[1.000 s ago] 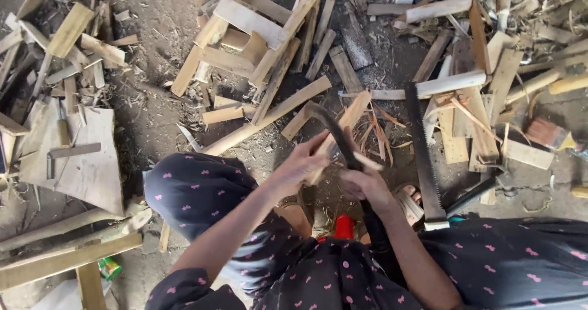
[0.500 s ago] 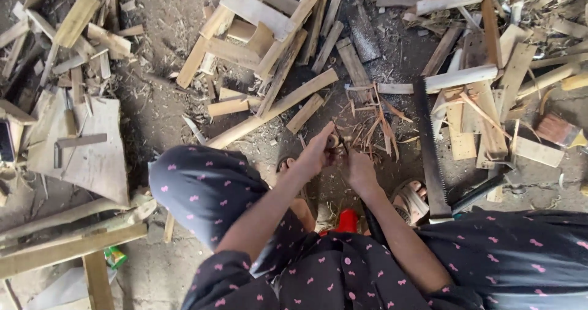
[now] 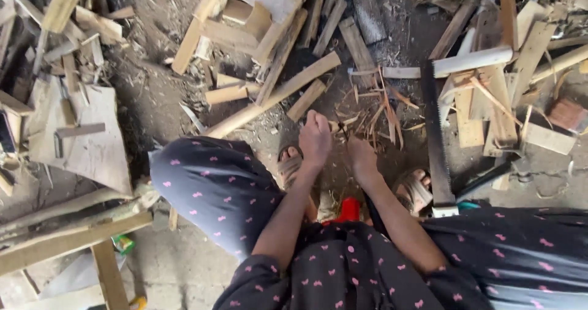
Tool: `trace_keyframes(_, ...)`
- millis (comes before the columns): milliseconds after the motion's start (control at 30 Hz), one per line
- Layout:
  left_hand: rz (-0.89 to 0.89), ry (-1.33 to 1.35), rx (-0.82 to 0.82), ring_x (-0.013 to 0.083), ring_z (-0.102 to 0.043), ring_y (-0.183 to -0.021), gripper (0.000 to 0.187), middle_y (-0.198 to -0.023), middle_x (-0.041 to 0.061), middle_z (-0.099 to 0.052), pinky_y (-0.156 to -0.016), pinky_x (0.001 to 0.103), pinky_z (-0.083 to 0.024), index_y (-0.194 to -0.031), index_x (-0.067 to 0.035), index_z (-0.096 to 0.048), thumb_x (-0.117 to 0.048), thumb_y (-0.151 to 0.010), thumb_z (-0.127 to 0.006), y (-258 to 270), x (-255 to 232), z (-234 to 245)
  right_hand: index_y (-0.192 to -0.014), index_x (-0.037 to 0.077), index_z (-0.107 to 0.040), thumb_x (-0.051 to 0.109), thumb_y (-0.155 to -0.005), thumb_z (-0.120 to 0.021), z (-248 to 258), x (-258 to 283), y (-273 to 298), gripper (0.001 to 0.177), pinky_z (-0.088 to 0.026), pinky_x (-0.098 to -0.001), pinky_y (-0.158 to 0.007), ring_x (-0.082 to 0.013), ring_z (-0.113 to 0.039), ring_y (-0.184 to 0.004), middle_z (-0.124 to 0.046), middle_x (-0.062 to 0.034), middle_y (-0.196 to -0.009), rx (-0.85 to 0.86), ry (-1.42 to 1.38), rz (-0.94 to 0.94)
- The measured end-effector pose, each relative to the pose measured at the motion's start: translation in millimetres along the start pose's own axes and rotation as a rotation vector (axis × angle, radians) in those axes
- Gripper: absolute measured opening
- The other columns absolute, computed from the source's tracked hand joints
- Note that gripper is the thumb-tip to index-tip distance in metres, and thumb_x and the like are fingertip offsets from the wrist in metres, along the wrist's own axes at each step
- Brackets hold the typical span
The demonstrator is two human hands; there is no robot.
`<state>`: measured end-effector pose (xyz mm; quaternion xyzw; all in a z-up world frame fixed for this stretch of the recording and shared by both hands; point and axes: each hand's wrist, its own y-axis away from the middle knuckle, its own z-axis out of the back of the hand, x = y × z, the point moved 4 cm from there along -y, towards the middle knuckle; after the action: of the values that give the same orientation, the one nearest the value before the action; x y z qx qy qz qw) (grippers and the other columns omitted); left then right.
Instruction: Using hand tools like a saw and a billhook to cut and shape wooden scraps while sitting on the floor.
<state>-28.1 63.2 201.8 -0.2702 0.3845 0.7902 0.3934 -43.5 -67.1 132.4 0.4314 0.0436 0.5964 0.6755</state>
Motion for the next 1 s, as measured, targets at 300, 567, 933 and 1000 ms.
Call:
trace_keyframes(300, -0.020, 0.011, 0.046, 0.0299, -0.056, -0.053, 0.037, -0.062, 0.018, -0.057, -0.057, 0.036, -0.045, -0.085, -0.010, -0.059, -0.034, -0.087, -0.030, -25, 26, -6, -0.089, -0.008, -0.065, -0.003, -0.075, -0.058, -7, 1, 13, 0.017, -0.055, -0.0491, -0.063, -0.0439, -0.066, -0.080, -0.064, -0.0275, -0.082, -0.048, -0.081, 0.085)
trace_keyframes(567, -0.143, -0.119, 0.019, 0.0516, -0.057, -0.081, 0.033, -0.091, 0.031, -0.056, -0.066, 0.055, -0.043, -0.096, -0.001, -0.055, -0.023, -0.088, -0.030, -2, -4, 5, -0.089, -0.005, -0.067, 0.013, -0.083, -0.053, -49, -53, -41, 0.023, -0.045, -0.0412, -0.048, -0.0322, -0.060, -0.059, -0.060, -0.0171, -0.066, 0.079, -0.431, -0.073)
trace_keyframes(933, -0.879, -1.218, -0.551, 0.0111, -0.049, -0.042, 0.022, -0.068, -0.005, -0.048, -0.035, 0.023, -0.042, -0.079, -0.010, -0.059, -0.018, -0.084, -0.040, -38, 46, -26, -0.082, 0.001, -0.071, 0.044, -0.080, -0.053, -104, -88, -94, 0.046, -0.053, -0.0540, -0.063, -0.0415, -0.067, -0.074, -0.065, -0.0203, -0.072, 0.023, -0.108, -0.179)
trace_keyframes(1000, -0.912, -0.926, -0.534, 0.0226, -0.052, -0.041, 0.016, -0.073, 0.009, -0.048, -0.035, 0.036, -0.046, -0.086, -0.003, -0.057, -0.017, -0.085, -0.050, -32, 54, -33, -0.089, -0.005, -0.070, 0.026, -0.088, -0.050, -97, -90, -75, 0.036, -0.048, -0.0424, -0.044, -0.0341, -0.063, -0.055, -0.062, -0.0220, -0.064, 0.140, -0.407, -0.080)
